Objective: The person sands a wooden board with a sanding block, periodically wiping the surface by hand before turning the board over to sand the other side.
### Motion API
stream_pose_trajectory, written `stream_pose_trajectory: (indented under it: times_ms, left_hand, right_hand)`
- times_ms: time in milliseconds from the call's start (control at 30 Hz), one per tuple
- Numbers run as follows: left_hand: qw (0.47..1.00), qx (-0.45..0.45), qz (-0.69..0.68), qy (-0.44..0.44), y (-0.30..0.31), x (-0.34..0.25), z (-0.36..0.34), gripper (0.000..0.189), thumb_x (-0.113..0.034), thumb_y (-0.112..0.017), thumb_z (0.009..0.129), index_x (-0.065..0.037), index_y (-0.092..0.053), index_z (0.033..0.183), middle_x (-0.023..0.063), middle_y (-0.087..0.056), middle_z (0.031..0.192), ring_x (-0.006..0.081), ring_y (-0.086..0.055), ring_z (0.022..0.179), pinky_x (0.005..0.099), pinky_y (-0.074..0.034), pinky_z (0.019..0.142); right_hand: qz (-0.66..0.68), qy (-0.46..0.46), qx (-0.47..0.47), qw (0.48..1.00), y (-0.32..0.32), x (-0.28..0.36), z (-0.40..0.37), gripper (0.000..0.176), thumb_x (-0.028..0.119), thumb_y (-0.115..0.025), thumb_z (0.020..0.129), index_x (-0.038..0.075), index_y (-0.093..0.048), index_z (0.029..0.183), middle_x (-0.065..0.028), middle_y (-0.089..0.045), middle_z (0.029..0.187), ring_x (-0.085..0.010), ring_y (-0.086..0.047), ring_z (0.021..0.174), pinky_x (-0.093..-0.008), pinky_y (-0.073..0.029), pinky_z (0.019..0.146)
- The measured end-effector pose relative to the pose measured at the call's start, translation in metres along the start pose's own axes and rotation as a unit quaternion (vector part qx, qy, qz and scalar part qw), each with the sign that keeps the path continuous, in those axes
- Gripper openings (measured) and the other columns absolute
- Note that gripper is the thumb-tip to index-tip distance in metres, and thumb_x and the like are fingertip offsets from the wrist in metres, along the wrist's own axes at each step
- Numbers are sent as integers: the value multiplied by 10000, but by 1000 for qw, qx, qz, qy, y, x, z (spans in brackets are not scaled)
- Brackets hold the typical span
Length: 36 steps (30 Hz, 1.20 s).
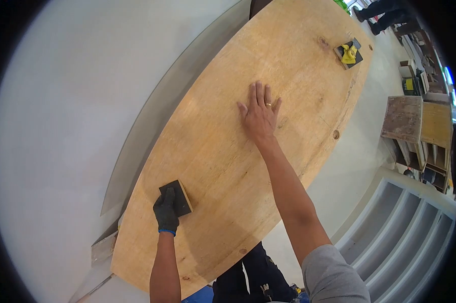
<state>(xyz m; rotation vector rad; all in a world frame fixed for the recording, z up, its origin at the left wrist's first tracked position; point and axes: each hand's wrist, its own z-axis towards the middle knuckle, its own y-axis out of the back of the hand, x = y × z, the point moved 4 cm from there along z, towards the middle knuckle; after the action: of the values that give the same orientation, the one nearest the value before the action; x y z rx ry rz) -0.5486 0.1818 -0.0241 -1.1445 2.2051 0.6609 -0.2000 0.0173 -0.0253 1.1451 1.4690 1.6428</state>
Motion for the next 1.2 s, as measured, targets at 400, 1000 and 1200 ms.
stream_pose_trajectory:
  times_ms: [400, 1000, 1200]
  left_hand:
    - [999, 1, -37, -2, 3, 5, 2, 230, -213, -731, 833, -25, -696, 961, 11, -669, 877, 105, -593, 729, 250, -492, 640]
    - [999, 27, -18, -14, 6, 6, 3, 288, -235, -717, 843, -6, -678, 1013, 29, -660, 910, 125, -598, 771, 270, -504, 664]
    - [1000, 16, -22, -7, 3, 5, 3, 301, -255, -727, 835, -6, -679, 997, 28, -658, 892, 128, -597, 762, 271, -504, 662]
  right_hand:
    - [29, -70, -25, 997, -4, 7, -2, 743, 500, -424, 935, 7, -237, 1459, -131, -183, 1547, -267, -130, 1443, -556, -106, 1137]
    - [28, -115, -33, 992, 4, -43, -79, 761, 456, -472, 928, -16, -201, 1459, -158, -173, 1545, -305, -134, 1438, -593, -112, 1118]
    - [18, -104, 15, 994, 7, -40, -101, 723, 443, -453, 942, -15, -228, 1454, -157, -184, 1543, -307, -135, 1438, -585, -109, 1124]
